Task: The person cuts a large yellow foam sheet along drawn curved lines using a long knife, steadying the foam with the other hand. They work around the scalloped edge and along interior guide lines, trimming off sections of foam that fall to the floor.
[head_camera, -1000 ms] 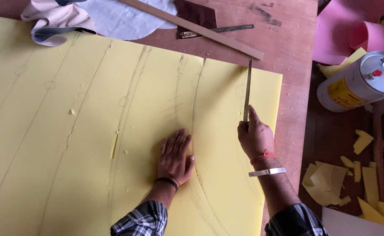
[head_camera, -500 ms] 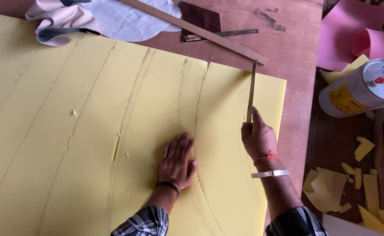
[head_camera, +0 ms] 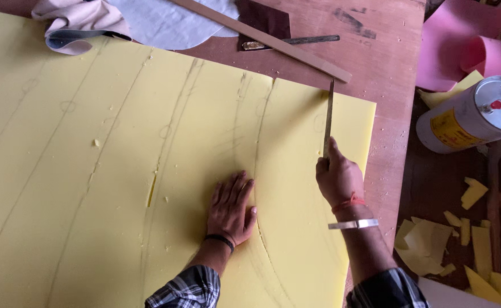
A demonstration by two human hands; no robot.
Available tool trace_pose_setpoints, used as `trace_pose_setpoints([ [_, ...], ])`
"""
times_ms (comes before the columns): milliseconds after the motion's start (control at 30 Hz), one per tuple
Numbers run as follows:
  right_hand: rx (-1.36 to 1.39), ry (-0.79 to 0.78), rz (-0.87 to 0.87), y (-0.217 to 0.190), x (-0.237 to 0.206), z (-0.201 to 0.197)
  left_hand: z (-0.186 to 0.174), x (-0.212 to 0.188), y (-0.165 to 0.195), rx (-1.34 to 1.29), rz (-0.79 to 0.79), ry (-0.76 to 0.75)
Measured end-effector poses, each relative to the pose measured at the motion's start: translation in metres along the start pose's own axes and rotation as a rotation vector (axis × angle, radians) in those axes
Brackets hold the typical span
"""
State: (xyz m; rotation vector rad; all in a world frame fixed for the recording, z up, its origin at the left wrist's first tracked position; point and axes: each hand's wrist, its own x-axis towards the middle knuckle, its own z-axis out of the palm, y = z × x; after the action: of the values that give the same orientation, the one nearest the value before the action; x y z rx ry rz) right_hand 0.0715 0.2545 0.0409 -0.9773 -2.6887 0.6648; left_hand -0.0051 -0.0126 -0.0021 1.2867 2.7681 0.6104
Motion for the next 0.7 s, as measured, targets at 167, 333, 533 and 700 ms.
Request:
trace_pose_setpoints([
  [167, -0.013, 0.031, -0.063, 0.002, -0.013, -0.001, 0.001, -0.001, 0.0, 0.009, -0.006, -0.021],
  [333, -0.086, -0.006, -0.003, 0.002, -0.026, -0.005, 0.002, -0.001, -0.002, -0.011, 0.007, -0.004],
  [533, -0.125, -0.118, 0.066, 0.0, -0.047, -0.013, 0.005, 0.0, -0.003, -0.01, -0.001, -0.012],
  [700, -0.219, -0.038, 0.002, -0.001, -0.065, -0.016, 0.006, 0.001, -0.005, 0.009, -0.003, -0.011],
])
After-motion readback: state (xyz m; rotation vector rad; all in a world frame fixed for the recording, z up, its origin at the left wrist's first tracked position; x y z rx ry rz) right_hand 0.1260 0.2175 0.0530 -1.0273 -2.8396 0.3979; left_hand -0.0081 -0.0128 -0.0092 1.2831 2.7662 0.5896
